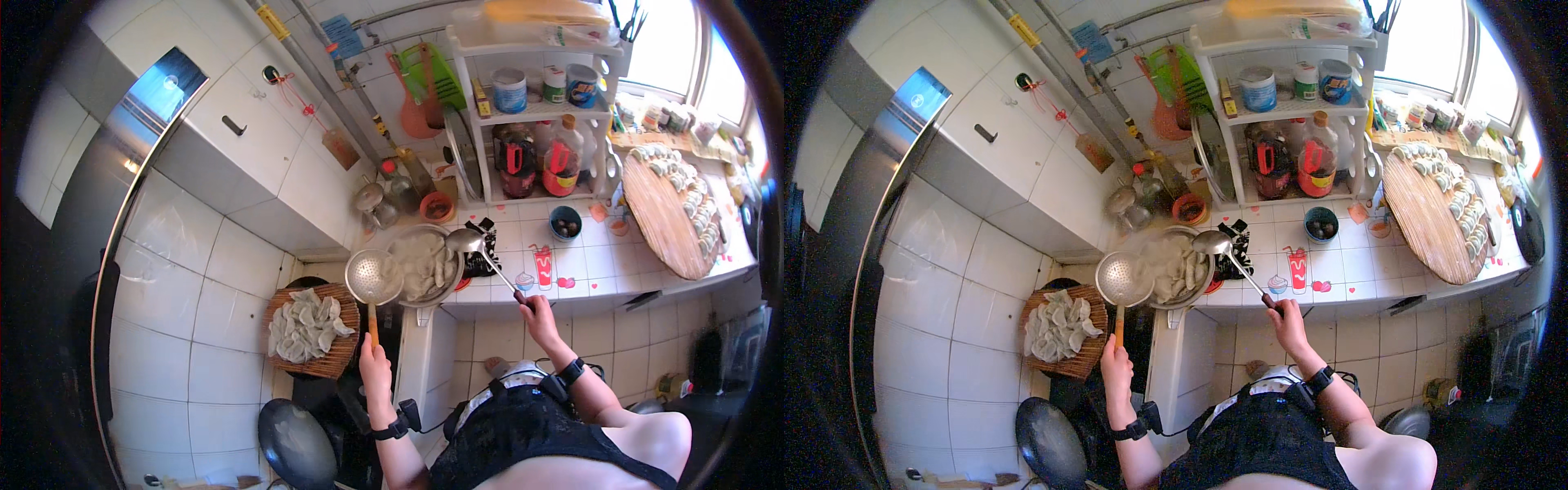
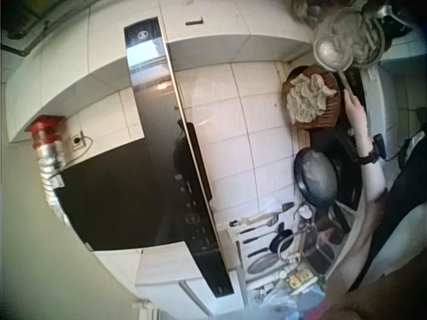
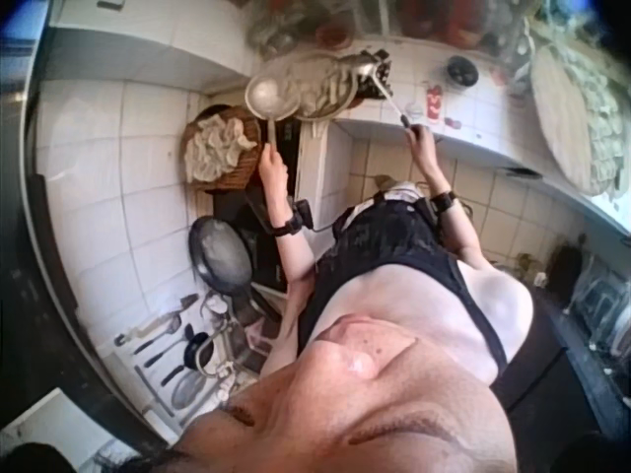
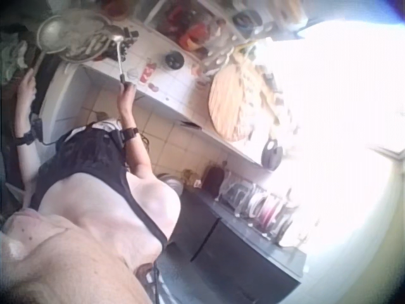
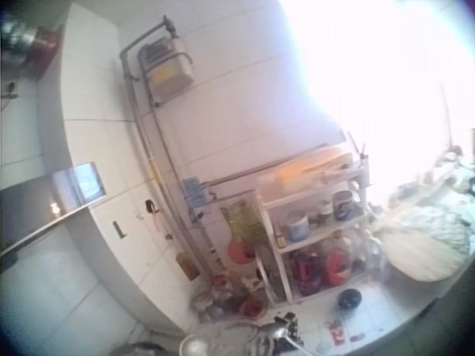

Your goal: The person uses a slotted spoon to scoop cooked dumplings out of a boiling pot and places them onto a tray. Then, they pick up uncooked dumplings from a board by hand and put them into the water in the pot.

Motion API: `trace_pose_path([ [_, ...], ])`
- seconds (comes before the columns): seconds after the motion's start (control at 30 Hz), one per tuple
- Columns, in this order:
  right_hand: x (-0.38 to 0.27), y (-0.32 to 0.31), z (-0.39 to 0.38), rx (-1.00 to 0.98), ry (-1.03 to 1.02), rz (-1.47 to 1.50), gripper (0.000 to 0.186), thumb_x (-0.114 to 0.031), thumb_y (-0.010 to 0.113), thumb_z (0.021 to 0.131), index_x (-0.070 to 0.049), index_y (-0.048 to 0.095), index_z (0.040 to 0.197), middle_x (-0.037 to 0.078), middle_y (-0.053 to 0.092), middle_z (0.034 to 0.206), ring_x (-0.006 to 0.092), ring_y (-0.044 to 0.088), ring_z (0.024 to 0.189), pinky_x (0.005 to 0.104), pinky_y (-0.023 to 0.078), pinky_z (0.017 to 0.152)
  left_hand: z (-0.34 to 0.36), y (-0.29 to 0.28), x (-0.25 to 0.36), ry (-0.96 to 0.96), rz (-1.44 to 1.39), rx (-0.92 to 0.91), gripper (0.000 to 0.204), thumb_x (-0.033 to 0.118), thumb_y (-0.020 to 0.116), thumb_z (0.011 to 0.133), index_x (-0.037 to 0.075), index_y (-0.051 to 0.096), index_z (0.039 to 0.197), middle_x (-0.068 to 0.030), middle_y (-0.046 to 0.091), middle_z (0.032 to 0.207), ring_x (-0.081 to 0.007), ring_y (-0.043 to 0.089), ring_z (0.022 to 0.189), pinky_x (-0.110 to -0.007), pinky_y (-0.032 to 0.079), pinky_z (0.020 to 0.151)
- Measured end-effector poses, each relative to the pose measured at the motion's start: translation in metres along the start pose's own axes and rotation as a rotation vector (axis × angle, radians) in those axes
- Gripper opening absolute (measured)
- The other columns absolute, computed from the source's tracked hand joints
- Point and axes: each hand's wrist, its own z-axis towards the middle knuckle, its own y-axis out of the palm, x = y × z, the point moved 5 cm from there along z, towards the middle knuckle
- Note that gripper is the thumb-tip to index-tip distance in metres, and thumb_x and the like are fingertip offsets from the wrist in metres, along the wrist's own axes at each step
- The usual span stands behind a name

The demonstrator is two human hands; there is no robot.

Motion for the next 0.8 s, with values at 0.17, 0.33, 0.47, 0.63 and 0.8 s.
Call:
trace_pose_path([
  [0.17, -0.003, 0.004, 0.003, -0.012, 0.014, 0.019, 0.021, -0.014, 0.065, 0.089, 0.002, 0.055, 0.098, 0.02, 0.054, 0.097, 0.0367, 0.054, 0.085, 0.0418, 0.046, 0.077, -0.006, 0.006, -0.004, 0.262, 0.41, 0.102, 0.048, 0.016, 0.047, 0.097, 0.002, 0.039, 0.142, -0.0237, 0.058, 0.124, -0.0342, 0.058, 0.11, -0.038, 0.047, 0.091],
  [0.33, -0.005, 0.008, 0.001, -0.029, -0.016, -0.014, 0.022, -0.014, 0.066, 0.088, 0.002, 0.055, 0.098, 0.019, 0.054, 0.096, 0.0358, 0.054, 0.085, 0.041, 0.046, 0.077, -0.016, 0.018, 0.006, 0.44, 0.707, 0.207, 0.051, 0.012, 0.049, 0.096, 0.003, 0.034, 0.145, -0.0245, 0.059, 0.114, -0.0402, 0.06, 0.1, -0.044, 0.05, 0.084],
  [0.47, -0.001, 0.007, -0.001, -0.054, 0.053, 0.009, 0.022, -0.014, 0.066, 0.088, 0.002, 0.055, 0.099, 0.019, 0.053, 0.096, 0.0346, 0.055, 0.086, 0.0403, 0.045, 0.077, -0.029, 0.034, 0.033, 0.442, 0.927, 0.202, 0.06, 0.008, 0.051, 0.095, 0.008, 0.025, 0.149, -0.0175, 0.051, 0.093, -0.0359, 0.061, 0.073, -0.044, 0.051, 0.06],
  [0.63, 0.002, 0.009, -0.002, -0.035, 0.02, 0.021, 0.022, -0.013, 0.066, 0.089, 0.002, 0.055, 0.1, 0.019, 0.053, 0.097, 0.035, 0.055, 0.086, 0.0405, 0.045, 0.077, -0.032, 0.033, 0.028, 0.499, 0.921, 0.226, 0.061, 0.005, 0.051, 0.094, 0.01, 0.026, 0.149, -0.0169, 0.051, 0.093, -0.0354, 0.061, 0.073, -0.044, 0.051, 0.059],
  [0.8, 0.002, 0.004, 0.015, 0.035, -0.126, -0.096, 0.02, -0.009, 0.066, 0.087, 0.002, 0.054, 0.098, 0.019, 0.054, 0.096, 0.0338, 0.056, 0.082, 0.0387, 0.047, 0.075, -0.041, 0.028, 0.022, 0.53, 0.763, 0.202, 0.059, 0.005, 0.05, 0.095, 0.007, 0.025, 0.149, -0.0168, 0.051, 0.096, -0.0354, 0.06, 0.081, -0.043, 0.051, 0.067],
])
